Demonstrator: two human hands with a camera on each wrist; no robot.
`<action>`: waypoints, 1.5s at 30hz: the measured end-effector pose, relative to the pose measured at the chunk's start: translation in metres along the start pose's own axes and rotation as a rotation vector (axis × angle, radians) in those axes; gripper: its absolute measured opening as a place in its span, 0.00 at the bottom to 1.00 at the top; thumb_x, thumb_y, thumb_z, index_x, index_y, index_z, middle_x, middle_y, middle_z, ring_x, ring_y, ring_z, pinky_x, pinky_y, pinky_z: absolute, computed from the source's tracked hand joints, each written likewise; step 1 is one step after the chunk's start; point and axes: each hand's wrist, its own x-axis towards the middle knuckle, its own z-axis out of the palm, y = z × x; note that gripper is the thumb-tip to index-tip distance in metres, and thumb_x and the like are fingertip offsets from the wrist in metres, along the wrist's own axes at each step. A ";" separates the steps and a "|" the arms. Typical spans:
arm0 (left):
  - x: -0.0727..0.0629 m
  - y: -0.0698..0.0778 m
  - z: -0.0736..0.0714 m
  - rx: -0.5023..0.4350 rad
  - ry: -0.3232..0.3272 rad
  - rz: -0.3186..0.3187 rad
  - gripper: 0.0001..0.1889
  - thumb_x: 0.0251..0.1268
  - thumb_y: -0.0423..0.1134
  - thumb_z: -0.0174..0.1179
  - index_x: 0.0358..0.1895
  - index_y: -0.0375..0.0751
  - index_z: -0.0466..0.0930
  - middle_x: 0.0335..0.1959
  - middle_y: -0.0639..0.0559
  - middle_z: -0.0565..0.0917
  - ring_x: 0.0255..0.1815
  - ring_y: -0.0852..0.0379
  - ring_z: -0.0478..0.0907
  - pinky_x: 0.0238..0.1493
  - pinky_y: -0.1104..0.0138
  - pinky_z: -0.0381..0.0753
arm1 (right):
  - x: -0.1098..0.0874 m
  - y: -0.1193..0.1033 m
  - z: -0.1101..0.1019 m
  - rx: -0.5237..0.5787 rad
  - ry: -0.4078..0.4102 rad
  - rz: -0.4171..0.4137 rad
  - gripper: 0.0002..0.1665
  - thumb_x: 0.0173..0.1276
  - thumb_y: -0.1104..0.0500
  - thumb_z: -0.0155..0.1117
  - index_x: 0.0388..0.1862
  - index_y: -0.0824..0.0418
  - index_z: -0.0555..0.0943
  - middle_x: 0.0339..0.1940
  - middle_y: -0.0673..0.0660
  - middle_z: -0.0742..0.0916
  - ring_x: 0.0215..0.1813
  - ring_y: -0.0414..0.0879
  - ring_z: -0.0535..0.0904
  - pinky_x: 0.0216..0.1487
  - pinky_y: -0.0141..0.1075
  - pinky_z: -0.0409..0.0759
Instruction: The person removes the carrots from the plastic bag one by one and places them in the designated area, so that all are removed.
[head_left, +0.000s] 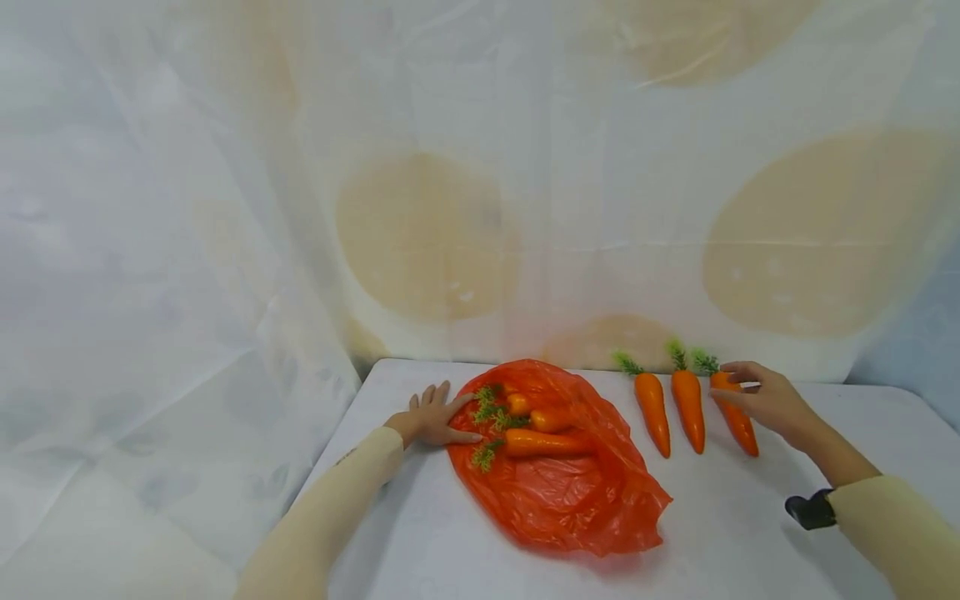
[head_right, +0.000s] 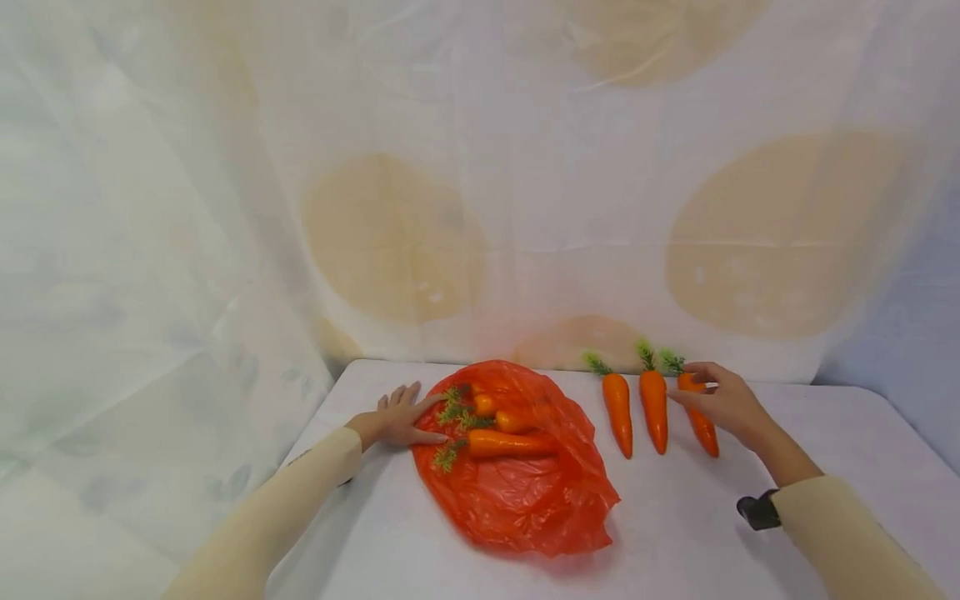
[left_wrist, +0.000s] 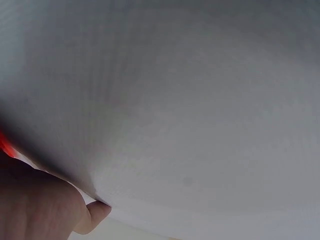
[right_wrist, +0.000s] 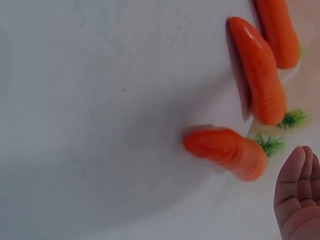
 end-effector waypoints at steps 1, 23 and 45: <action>0.000 0.000 0.000 0.000 0.001 0.000 0.51 0.50 0.82 0.52 0.78 0.73 0.48 0.82 0.44 0.39 0.81 0.36 0.37 0.76 0.37 0.40 | 0.000 -0.002 0.002 -0.005 0.001 -0.004 0.52 0.69 0.35 0.59 0.73 0.71 0.58 0.67 0.79 0.67 0.62 0.74 0.66 0.55 0.60 0.78; 0.001 -0.001 0.000 -0.024 0.005 -0.008 0.50 0.50 0.80 0.54 0.78 0.70 0.50 0.82 0.43 0.41 0.81 0.36 0.38 0.76 0.37 0.40 | -0.006 -0.048 0.031 0.040 -0.049 -0.168 0.42 0.66 0.42 0.67 0.68 0.66 0.69 0.63 0.72 0.76 0.55 0.61 0.77 0.50 0.50 0.85; 0.002 0.000 -0.001 -0.003 0.007 -0.004 0.51 0.50 0.81 0.53 0.78 0.70 0.49 0.82 0.43 0.41 0.81 0.36 0.39 0.76 0.37 0.41 | -0.010 -0.075 0.051 0.082 -0.060 -0.322 0.31 0.65 0.50 0.71 0.62 0.63 0.75 0.57 0.67 0.82 0.51 0.57 0.80 0.41 0.39 0.84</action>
